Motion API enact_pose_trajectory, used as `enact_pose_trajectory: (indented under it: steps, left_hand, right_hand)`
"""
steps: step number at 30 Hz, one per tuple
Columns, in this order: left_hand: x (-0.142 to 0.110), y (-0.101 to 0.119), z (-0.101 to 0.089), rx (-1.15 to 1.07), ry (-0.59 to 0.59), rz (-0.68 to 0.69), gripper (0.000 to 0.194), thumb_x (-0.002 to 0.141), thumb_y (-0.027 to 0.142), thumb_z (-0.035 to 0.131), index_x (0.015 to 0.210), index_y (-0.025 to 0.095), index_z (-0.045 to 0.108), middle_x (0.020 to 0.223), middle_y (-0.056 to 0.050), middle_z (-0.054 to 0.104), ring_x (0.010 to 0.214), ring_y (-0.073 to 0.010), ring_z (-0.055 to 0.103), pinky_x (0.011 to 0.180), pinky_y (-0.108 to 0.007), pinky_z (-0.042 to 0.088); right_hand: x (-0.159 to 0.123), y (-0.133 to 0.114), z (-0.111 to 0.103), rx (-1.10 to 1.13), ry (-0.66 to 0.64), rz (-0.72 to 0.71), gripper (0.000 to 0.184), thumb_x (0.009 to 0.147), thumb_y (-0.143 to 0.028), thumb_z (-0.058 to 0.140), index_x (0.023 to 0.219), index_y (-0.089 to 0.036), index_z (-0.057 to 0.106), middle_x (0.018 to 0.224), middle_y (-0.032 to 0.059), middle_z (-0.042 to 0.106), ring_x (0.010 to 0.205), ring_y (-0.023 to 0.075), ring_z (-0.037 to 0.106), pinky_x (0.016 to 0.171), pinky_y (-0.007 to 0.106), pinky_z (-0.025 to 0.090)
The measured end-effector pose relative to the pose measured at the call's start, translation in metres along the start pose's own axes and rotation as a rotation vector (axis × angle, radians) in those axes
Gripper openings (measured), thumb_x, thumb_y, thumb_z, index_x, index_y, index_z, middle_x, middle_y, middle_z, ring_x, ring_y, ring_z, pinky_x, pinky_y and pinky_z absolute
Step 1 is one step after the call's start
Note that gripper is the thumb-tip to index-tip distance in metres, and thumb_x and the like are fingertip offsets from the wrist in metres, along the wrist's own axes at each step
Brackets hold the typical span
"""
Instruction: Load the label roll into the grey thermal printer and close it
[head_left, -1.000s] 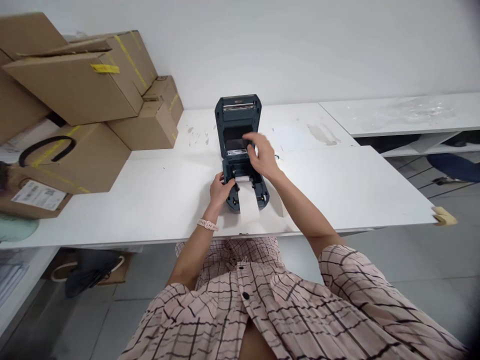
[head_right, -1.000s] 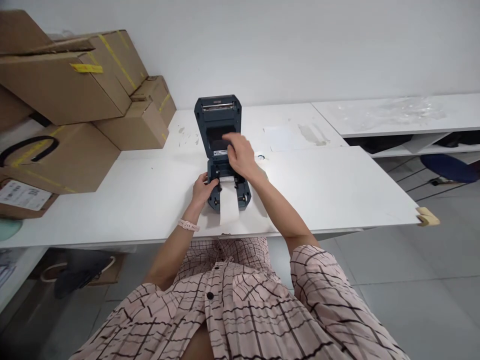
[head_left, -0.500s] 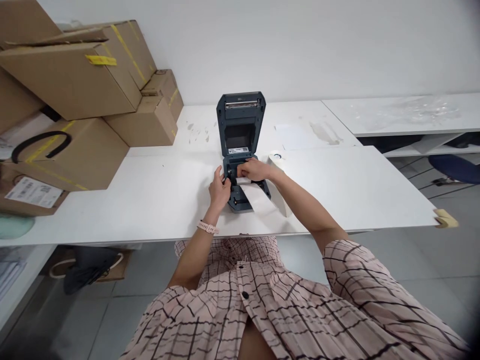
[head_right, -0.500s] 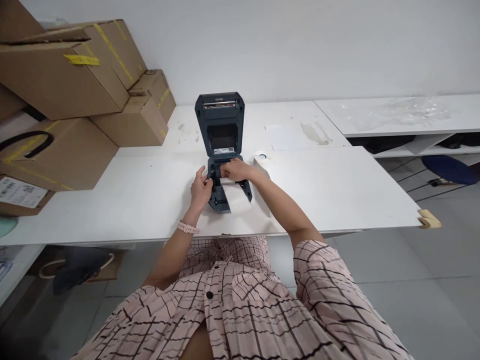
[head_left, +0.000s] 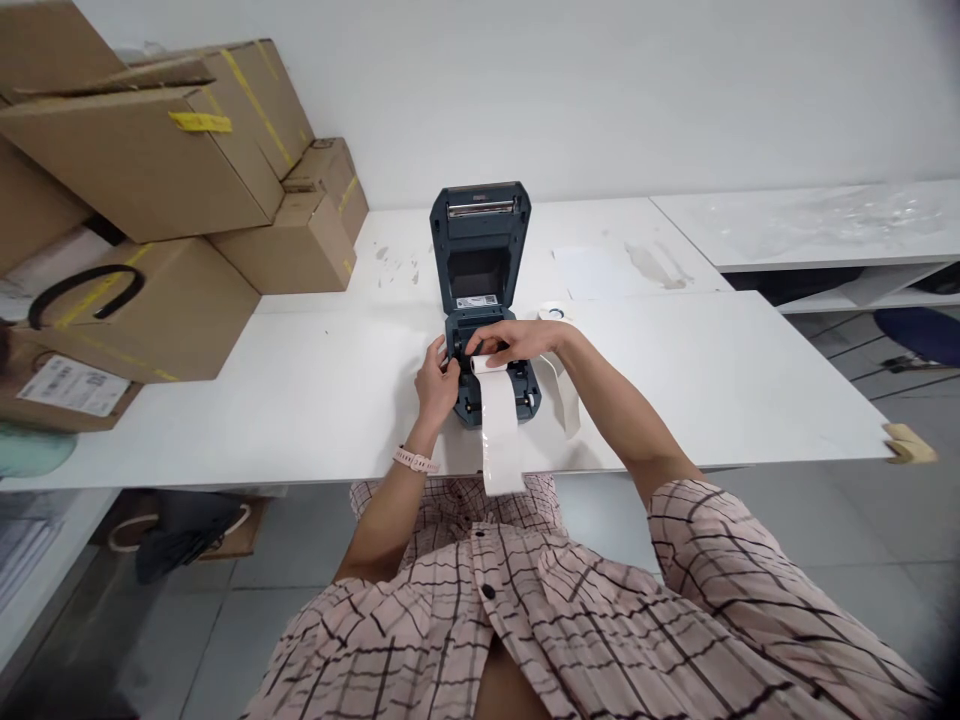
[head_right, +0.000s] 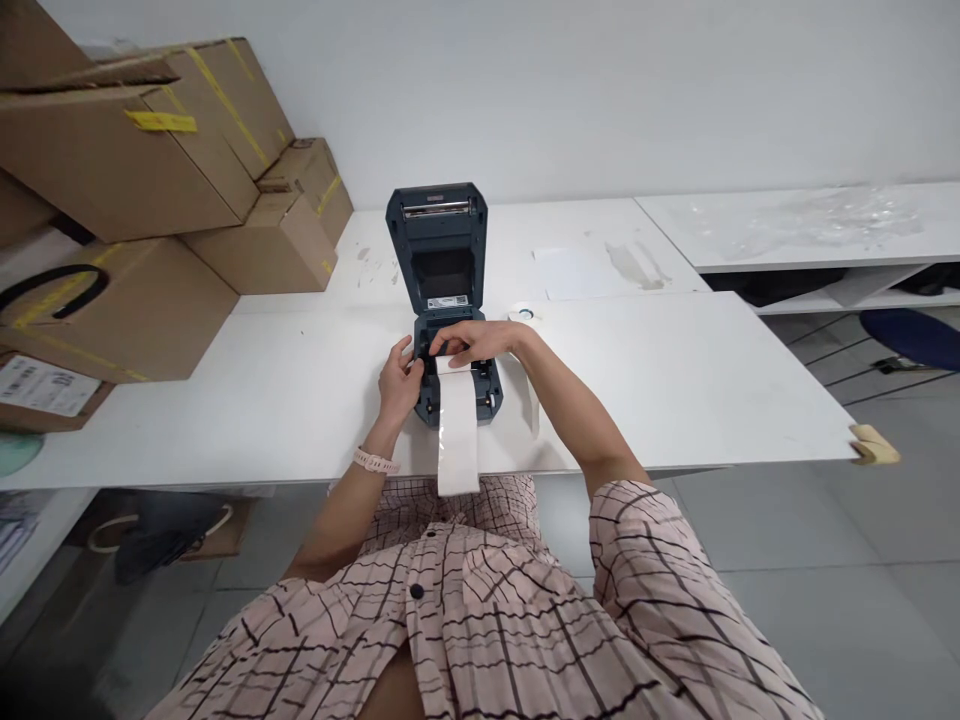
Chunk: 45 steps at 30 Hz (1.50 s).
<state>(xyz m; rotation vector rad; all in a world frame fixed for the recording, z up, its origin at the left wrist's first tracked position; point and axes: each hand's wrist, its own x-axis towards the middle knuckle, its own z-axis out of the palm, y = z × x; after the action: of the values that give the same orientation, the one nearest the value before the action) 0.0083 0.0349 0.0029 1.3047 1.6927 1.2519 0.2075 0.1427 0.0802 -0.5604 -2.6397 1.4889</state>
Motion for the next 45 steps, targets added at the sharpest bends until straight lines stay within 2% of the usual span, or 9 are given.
enact_pose_trajectory:
  steps: [7,10,13,17,26,31,35,39,45]
  left_hand:
    - [0.0,-0.001,0.0,0.036,-0.011,0.024,0.046,0.095,0.023,0.055,0.141,0.024,0.06,0.141,-0.012,0.069,0.134,-0.0264,0.063,0.11,-0.042,0.052]
    - [-0.001,0.0,0.0,0.044,-0.002,0.035,0.044,0.096,0.024,0.054,0.139,0.023,0.062,0.141,-0.011,0.069,0.135,-0.0264,0.063,0.112,-0.042,0.051]
    - [0.0,-0.002,0.001,0.049,0.015,0.034,0.043,0.095,0.024,0.055,0.137,0.023,0.064,0.14,-0.011,0.07,0.133,-0.0272,0.065,0.112,-0.044,0.051]
    - [0.003,-0.009,0.002,0.033,0.034,0.05,0.042,0.093,0.026,0.058,0.135,0.023,0.066,0.14,-0.011,0.07,0.132,-0.0269,0.065,0.113,-0.044,0.051]
    - [0.01,-0.023,0.003,-0.007,0.022,0.075,0.045,0.094,0.029,0.057,0.138,0.024,0.062,0.14,-0.01,0.07,0.135,-0.0252,0.063,0.112,-0.042,0.051]
    - [0.008,-0.014,-0.001,0.1,-0.009,0.101,0.051,0.093,0.026,0.057,0.144,0.029,0.057,0.13,-0.008,0.075,0.128,-0.0265,0.067,0.107,-0.045,0.054]
    - [0.005,-0.004,-0.003,0.206,-0.004,0.068,0.055,0.094,0.025,0.053,0.149,0.028,0.052,0.122,-0.009,0.078,0.12,-0.0287,0.071,0.106,-0.051,0.053]
    - [0.003,0.0,-0.002,0.207,0.01,0.054,0.056,0.095,0.026,0.053,0.151,0.028,0.049,0.126,-0.01,0.077,0.116,-0.0278,0.073,0.106,-0.05,0.053]
    - [-0.001,0.005,-0.001,0.206,0.003,0.053,0.053,0.097,0.025,0.049,0.151,0.026,0.05,0.131,-0.011,0.075,0.123,-0.0288,0.07,0.105,-0.048,0.053]
  right_hand:
    - [-0.14,0.006,0.048,0.305,0.458,-0.623,0.058,0.089,-0.039,0.076,0.144,-0.04,0.057,0.097,0.003,0.075,0.081,0.0192,0.07,0.069,0.033,0.056]
    - [-0.211,0.023,0.088,0.297,0.922,-0.479,0.055,0.09,-0.043,0.072,0.143,-0.048,0.057,0.096,0.005,0.076,0.079,0.0241,0.069,0.066,0.04,0.056]
    - [-0.245,0.044,0.102,0.279,0.962,-0.082,0.064,0.09,-0.045,0.073,0.15,-0.04,0.052,0.105,0.009,0.076,0.092,0.0283,0.071,0.074,0.044,0.058]
    - [-0.221,0.078,0.085,0.189,0.927,0.272,0.076,0.086,-0.043,0.076,0.155,-0.032,0.045,0.122,0.0096,0.072,0.105,0.0247,0.068,0.095,0.047,0.056]
    - [-0.158,0.139,0.061,0.426,0.984,0.168,0.094,0.069,-0.043,0.087,0.153,-0.033,0.047,0.147,0.0112,0.062,0.131,0.028,0.063,0.115,0.051,0.046]
    - [-0.165,0.13,0.027,0.453,1.107,0.144,0.073,0.078,-0.044,0.082,0.145,-0.034,0.055,0.155,0.0099,0.058,0.147,0.0271,0.05,0.123,0.053,0.038]
    - [-0.135,0.116,-0.014,0.319,0.877,0.211,0.081,0.069,-0.034,0.088,0.144,-0.034,0.057,0.156,0.0076,0.057,0.15,0.0275,0.046,0.127,0.052,0.029]
    - [-0.096,0.111,-0.034,0.256,0.711,0.335,0.071,0.052,-0.029,0.095,0.119,-0.024,0.071,0.126,0.0091,0.074,0.122,0.0347,0.065,0.11,0.056,0.048]
    - [-0.083,0.082,-0.04,0.29,0.924,0.176,0.077,0.061,-0.056,0.086,0.125,-0.021,0.06,0.121,0.0105,0.072,0.109,0.0295,0.068,0.096,0.044,0.057]
